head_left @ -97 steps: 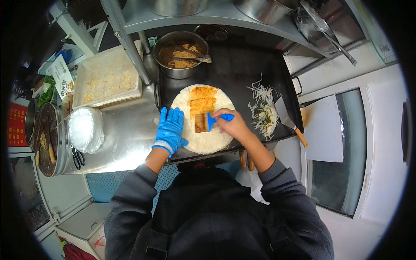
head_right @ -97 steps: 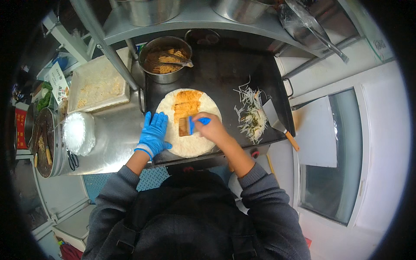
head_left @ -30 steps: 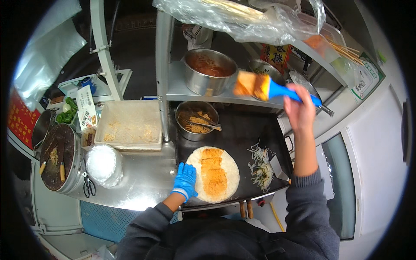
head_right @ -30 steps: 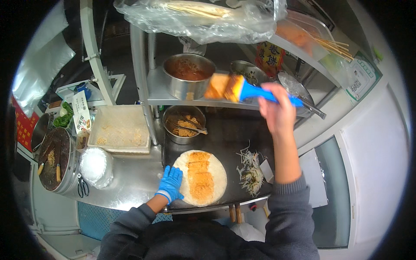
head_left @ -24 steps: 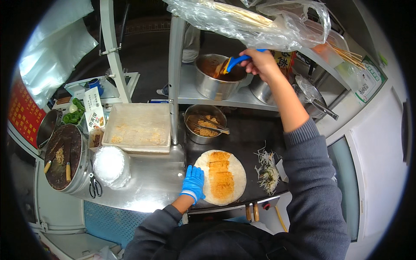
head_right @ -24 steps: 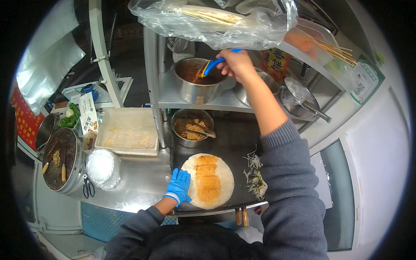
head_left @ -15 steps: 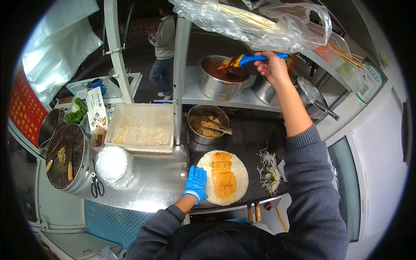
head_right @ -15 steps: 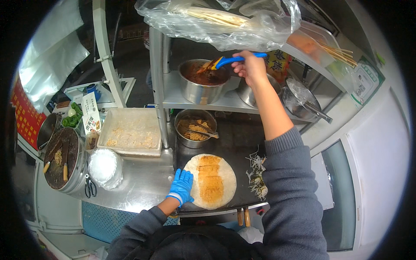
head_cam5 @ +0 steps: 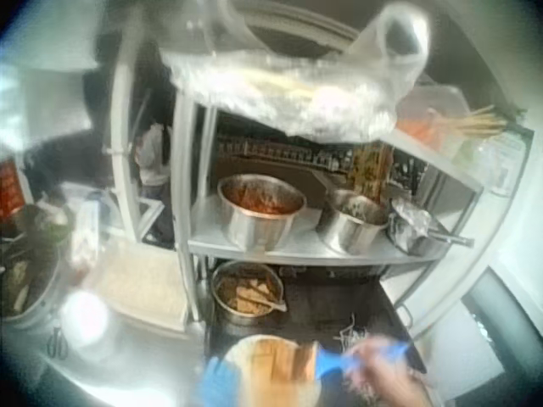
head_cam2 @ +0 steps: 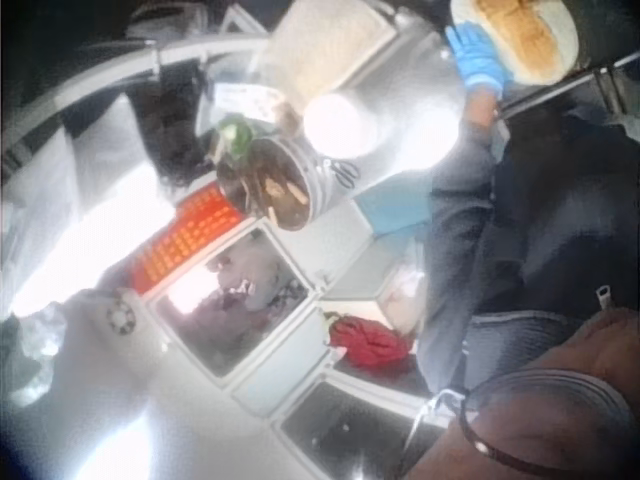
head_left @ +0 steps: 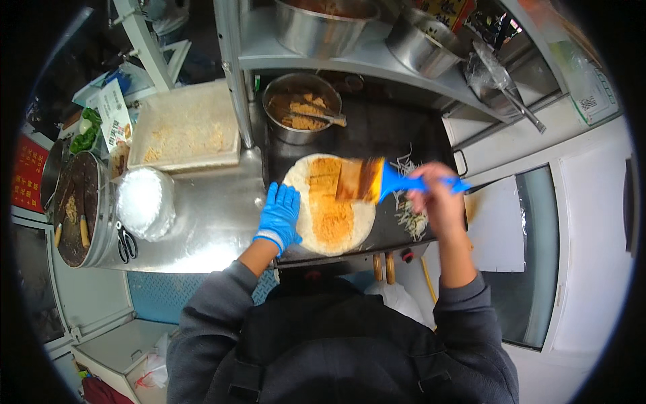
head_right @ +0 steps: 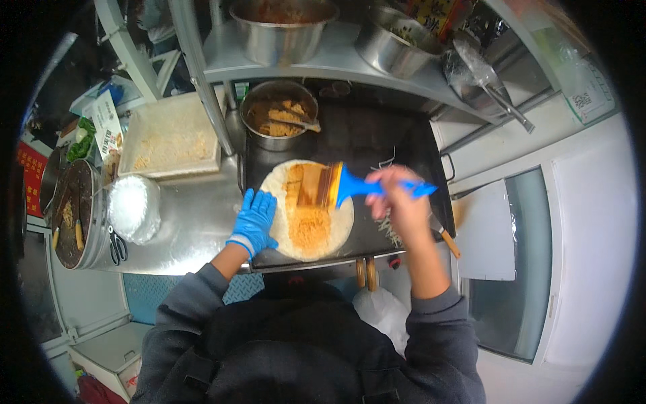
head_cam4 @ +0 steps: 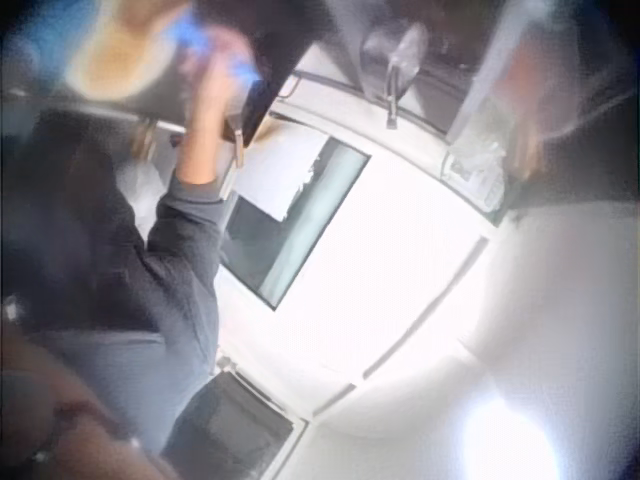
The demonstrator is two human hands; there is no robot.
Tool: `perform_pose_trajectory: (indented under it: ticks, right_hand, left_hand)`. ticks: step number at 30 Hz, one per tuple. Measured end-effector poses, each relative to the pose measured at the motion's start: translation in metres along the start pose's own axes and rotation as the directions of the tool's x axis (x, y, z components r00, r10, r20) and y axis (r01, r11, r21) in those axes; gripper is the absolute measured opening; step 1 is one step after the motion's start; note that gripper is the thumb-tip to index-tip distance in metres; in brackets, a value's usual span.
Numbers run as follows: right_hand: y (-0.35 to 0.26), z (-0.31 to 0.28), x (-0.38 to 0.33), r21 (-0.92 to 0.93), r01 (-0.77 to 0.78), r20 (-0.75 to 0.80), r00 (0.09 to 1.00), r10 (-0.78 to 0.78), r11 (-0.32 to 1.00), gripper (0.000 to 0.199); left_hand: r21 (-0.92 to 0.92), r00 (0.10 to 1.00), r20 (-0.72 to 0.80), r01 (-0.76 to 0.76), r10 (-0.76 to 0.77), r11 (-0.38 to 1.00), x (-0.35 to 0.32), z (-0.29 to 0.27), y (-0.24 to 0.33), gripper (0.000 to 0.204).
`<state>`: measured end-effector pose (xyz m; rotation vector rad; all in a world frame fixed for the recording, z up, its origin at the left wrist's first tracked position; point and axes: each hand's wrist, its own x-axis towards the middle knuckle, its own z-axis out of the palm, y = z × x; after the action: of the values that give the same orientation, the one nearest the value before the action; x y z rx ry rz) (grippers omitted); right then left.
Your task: The person prepares a flatbread wrap on a griddle by layering shredded vegetables, greens, and sauce, then adds crispy fried strips and a meat patty. They use a brush, tongs, and a spatula to assemble the ingredients and fold the wrap.
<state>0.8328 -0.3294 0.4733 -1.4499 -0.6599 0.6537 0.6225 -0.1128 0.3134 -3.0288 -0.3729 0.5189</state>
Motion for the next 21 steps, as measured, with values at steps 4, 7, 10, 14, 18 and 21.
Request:
perform_pose_trajectory:
  ticks: [4, 7, 10, 14, 18, 21]
  right_hand:
    - [0.1, 0.037, -0.05, -0.053, -0.436, -0.217, 0.883, 0.416, 0.898, 0.02]
    - [0.131, 0.038, -0.059, -0.02, -0.318, 0.12, 0.941, 0.318, 0.948, 0.012]
    - [0.13, 0.018, -0.063, -0.432, -0.282, -0.026, 0.953, 0.3, 0.857, 0.01]
    - [0.118, 0.023, -0.066, -0.381, -0.144, -0.019, 0.989, 0.148, 0.913, 0.012]
    - [0.113, 0.042, -0.058, -0.237, -0.129, 0.167, 0.971, 0.171, 0.963, 0.014]
    - [0.11, 0.022, -0.049, -0.416, -0.328, -0.098, 0.943, 0.317, 0.848, 0.011]
  left_hand:
    - [-0.026, 1.0, -0.004, 0.001, -0.001, 1.0, 0.002, 0.001, -0.001, 0.11]
    - [-0.025, 1.0, -0.014, 0.008, -0.008, 1.0, 0.002, -0.002, 0.0, 0.11]
    - [-0.04, 1.0, 0.0, 0.013, -0.013, 0.999, 0.002, -0.005, 0.002, 0.109]
    - [-0.03, 1.0, 0.0, 0.028, -0.028, 0.999, 0.002, -0.006, 0.004, 0.109]
    - [-0.052, 1.0, -0.004, 0.029, -0.029, 0.998, 0.001, -0.007, 0.004, 0.11]
    - [-0.081, 0.999, -0.001, 0.041, -0.042, 0.996, 0.001, -0.007, 0.004, 0.109]
